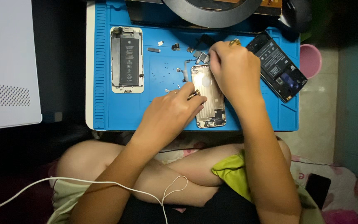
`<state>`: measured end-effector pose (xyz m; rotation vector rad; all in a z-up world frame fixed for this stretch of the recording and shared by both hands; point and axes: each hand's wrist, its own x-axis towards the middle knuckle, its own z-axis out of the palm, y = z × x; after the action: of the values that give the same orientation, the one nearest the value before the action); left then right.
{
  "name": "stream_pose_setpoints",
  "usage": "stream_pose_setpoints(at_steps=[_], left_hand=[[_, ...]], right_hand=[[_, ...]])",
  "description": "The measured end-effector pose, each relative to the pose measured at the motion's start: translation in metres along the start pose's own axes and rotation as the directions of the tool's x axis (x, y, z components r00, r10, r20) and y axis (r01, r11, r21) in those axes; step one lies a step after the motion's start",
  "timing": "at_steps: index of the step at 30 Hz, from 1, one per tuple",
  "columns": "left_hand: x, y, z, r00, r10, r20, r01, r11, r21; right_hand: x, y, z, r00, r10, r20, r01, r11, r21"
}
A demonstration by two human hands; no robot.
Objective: The person uses a precision screwdriver to remove screws from a smartphone chassis and then places a small black component into the chassis. The person continues to secure the component by tightening screws.
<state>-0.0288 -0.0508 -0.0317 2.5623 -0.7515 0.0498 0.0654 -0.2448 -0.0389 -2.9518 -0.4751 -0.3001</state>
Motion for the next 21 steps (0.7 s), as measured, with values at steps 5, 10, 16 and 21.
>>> stream_pose_setpoints(at_steps=[5,10,16,21], left_hand=[[0.001,0.004,-0.005,1.000,-0.009,-0.006,0.009,0.999,0.038],[0.003,0.003,-0.006,1.000,-0.003,0.007,0.003,0.998,0.070],[0.002,0.001,-0.006,1.000,-0.005,-0.009,0.006,0.996,0.094],[0.002,0.001,-0.009,1.000,-0.024,0.005,0.023,0.998,0.055]], right_hand=[[0.001,-0.003,-0.012,0.999,0.029,0.045,-0.034,0.992,0.124],[0.011,-0.007,0.002,0.997,0.038,0.067,-0.037,0.999,-0.019],[0.020,-0.013,0.004,0.976,0.144,0.165,-0.152,0.988,0.034],[0.022,-0.008,0.000,0.929,0.276,0.248,-0.318,0.937,0.147]])
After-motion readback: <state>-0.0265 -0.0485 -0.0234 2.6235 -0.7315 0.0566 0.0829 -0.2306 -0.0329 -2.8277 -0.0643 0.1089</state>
